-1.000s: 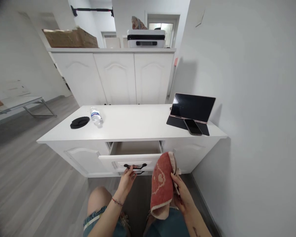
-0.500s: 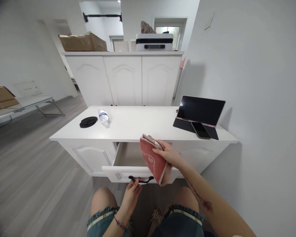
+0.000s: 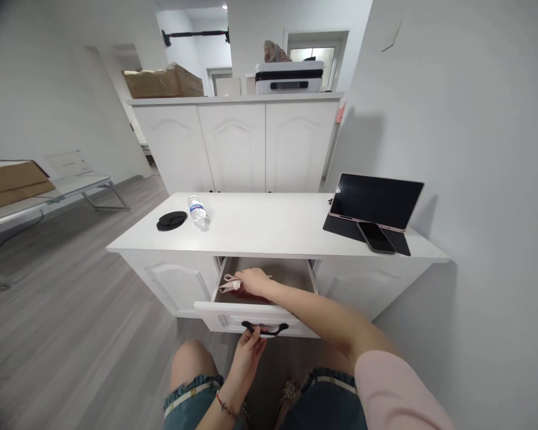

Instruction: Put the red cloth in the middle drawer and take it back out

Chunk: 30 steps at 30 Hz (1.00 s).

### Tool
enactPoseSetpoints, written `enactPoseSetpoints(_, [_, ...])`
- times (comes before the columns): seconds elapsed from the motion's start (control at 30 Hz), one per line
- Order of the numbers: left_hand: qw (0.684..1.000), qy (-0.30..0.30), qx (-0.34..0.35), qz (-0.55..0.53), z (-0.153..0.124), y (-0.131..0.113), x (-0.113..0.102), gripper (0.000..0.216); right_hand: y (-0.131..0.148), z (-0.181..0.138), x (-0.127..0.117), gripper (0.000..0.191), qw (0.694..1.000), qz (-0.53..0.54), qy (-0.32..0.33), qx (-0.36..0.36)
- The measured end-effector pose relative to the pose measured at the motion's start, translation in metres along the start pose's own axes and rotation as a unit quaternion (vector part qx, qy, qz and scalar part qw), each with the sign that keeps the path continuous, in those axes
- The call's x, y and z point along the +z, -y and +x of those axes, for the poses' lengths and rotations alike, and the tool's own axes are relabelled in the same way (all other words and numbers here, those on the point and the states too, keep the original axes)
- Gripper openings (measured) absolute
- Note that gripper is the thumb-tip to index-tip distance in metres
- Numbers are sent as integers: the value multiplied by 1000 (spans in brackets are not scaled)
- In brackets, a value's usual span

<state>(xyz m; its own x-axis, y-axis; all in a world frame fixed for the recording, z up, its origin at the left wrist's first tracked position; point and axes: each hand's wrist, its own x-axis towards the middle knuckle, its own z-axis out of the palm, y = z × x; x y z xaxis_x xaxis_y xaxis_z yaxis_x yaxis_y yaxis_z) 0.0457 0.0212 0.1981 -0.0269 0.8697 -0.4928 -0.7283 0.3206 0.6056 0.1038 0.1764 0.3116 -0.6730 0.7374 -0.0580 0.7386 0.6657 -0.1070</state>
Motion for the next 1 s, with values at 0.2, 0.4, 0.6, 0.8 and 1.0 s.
enactPoseSetpoints(0.2, [1000,5,8,4,-15,10,-13,29,16,-10,10,32,964,-83,-85,-238])
enactPoseSetpoints(0.4, [1000,14,10,10,-27,14,-18,27,0,-25,53,32,950,-59,41,-303])
enactPoseSetpoints(0.6, [1000,-1,-8,2,-30,17,-24,29,-3,-28,71,37,954,-49,101,-277])
enactPoseSetpoints(0.8, [1000,15,1,9,-31,15,-24,30,3,-5,73,30,975,-76,99,-185])
enactPoseSetpoints(1.0, [999,36,10,23,-32,14,-26,23,-7,27,76,39,987,-76,107,-91])
